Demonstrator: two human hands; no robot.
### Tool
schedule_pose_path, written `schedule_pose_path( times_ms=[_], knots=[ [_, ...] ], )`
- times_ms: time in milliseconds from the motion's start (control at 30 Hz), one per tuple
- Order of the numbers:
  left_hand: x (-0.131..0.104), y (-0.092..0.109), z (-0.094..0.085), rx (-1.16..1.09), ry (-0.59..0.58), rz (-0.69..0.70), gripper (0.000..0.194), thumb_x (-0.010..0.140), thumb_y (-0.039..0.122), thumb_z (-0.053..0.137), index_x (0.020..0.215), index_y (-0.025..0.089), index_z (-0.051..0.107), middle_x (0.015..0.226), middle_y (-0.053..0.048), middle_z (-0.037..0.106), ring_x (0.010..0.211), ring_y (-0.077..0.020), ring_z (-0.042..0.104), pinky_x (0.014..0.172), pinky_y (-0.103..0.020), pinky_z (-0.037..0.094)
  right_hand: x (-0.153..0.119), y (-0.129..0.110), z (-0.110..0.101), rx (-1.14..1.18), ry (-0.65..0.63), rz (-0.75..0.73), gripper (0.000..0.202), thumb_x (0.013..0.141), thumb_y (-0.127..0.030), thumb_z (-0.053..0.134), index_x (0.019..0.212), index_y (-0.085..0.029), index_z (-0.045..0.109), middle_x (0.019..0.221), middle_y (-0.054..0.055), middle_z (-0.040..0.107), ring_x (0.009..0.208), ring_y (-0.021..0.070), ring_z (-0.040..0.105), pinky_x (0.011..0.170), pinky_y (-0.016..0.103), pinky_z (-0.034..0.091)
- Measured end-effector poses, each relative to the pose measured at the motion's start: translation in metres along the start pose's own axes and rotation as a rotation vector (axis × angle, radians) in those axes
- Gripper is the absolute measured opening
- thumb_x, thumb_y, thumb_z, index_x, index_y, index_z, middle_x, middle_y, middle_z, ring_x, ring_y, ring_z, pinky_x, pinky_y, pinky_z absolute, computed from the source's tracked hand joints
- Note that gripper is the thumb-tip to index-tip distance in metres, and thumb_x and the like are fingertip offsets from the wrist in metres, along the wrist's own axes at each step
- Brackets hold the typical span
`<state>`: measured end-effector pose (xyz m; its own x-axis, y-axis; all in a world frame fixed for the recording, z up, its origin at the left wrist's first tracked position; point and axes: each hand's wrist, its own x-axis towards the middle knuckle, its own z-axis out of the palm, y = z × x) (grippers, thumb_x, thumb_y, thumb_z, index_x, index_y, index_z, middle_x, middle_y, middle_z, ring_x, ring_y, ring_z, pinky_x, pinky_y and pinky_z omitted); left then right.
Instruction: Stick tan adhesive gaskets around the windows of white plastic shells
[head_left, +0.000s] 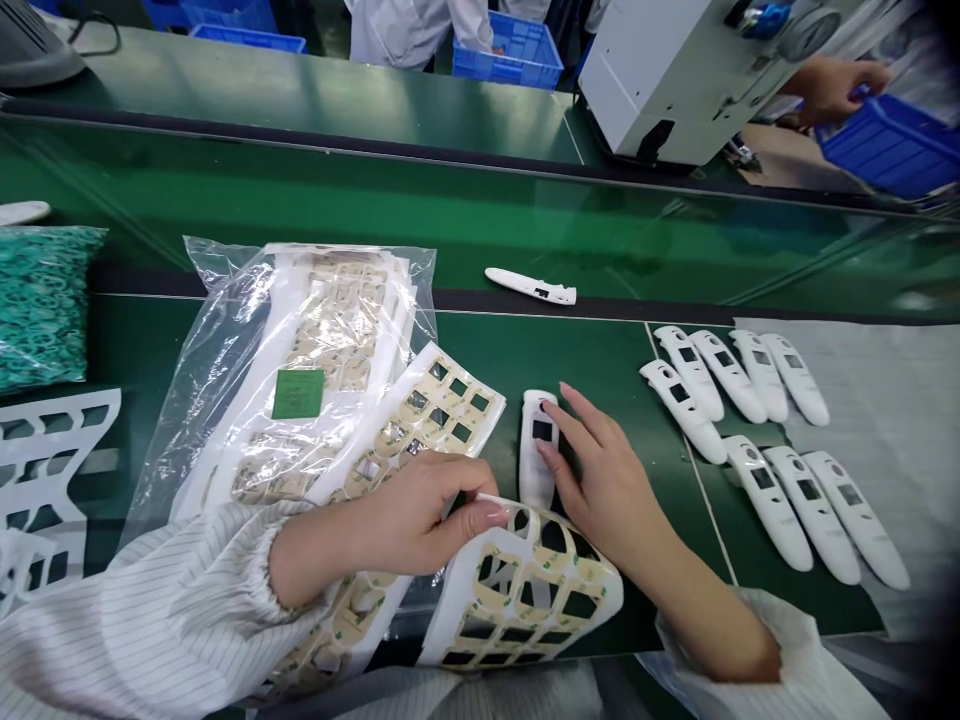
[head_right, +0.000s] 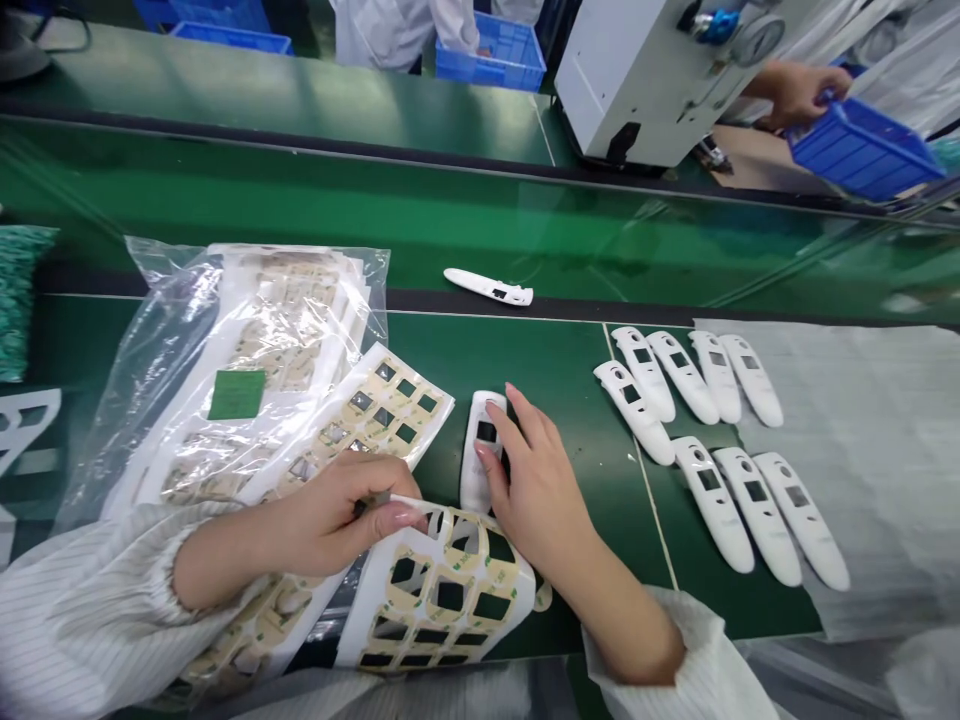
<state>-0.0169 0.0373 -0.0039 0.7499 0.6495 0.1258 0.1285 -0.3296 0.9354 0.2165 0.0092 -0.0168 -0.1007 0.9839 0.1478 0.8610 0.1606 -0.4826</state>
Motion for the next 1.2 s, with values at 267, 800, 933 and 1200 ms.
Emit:
schedule_pose_path(
  times_ms=[267,800,933,1200],
  knots=[
    [-0.003,0.001,0.005,0.001,0.075,0.106,0.017,0.095,0.019,0.046,0.089,0.013,0.061,0.072,-0.005,0.065,0.064,-0.0134,0.059,0.059,-0.023,0.045,-0.022,-0.019,-0.052,0.602,-0.411,0.195,0.026,0.082,-0.044,0.068,0.101,-0.026,0.072,0.091,0.003,0.075,0.077,0.0186,0.071,0.064,0.026,0.057],
    [-0.004,0.005,0.012,-0.014,0.182,0.033,0.013,0.091,0.023,0.062,0.087,0.013,0.07,0.068,-0.002,0.071,0.056,-0.0091,0.062,0.053,-0.017,0.046,-0.022,-0.04,-0.036,0.456,-0.166,-0.126,0.032,0.079,-0.024,0.074,0.109,-0.027,0.063,0.089,0.003,0.069,0.082,0.0182,0.064,0.067,0.031,0.055],
    [-0.005,0.005,0.012,0.015,0.182,0.05,0.014,0.091,0.023,0.063,0.086,0.012,0.07,0.067,-0.003,0.071,0.054,-0.0091,0.062,0.053,-0.017,0.045,-0.022,-0.044,-0.032,0.438,-0.075,-0.211,0.025,0.081,-0.009,0.069,0.099,-0.026,0.063,0.078,0.001,0.068,0.074,0.0163,0.062,0.06,0.029,0.053],
    [-0.004,0.002,0.013,0.036,0.166,0.084,0.021,0.089,0.03,0.067,0.094,0.01,0.07,0.062,-0.002,0.07,0.044,-0.007,0.057,0.045,-0.015,0.041,-0.023,-0.046,-0.031,0.371,0.044,-0.246,0.022,0.08,-0.005,0.067,0.092,-0.022,0.066,0.088,0.004,0.068,0.085,0.0175,0.064,0.07,0.031,0.056]
  ],
)
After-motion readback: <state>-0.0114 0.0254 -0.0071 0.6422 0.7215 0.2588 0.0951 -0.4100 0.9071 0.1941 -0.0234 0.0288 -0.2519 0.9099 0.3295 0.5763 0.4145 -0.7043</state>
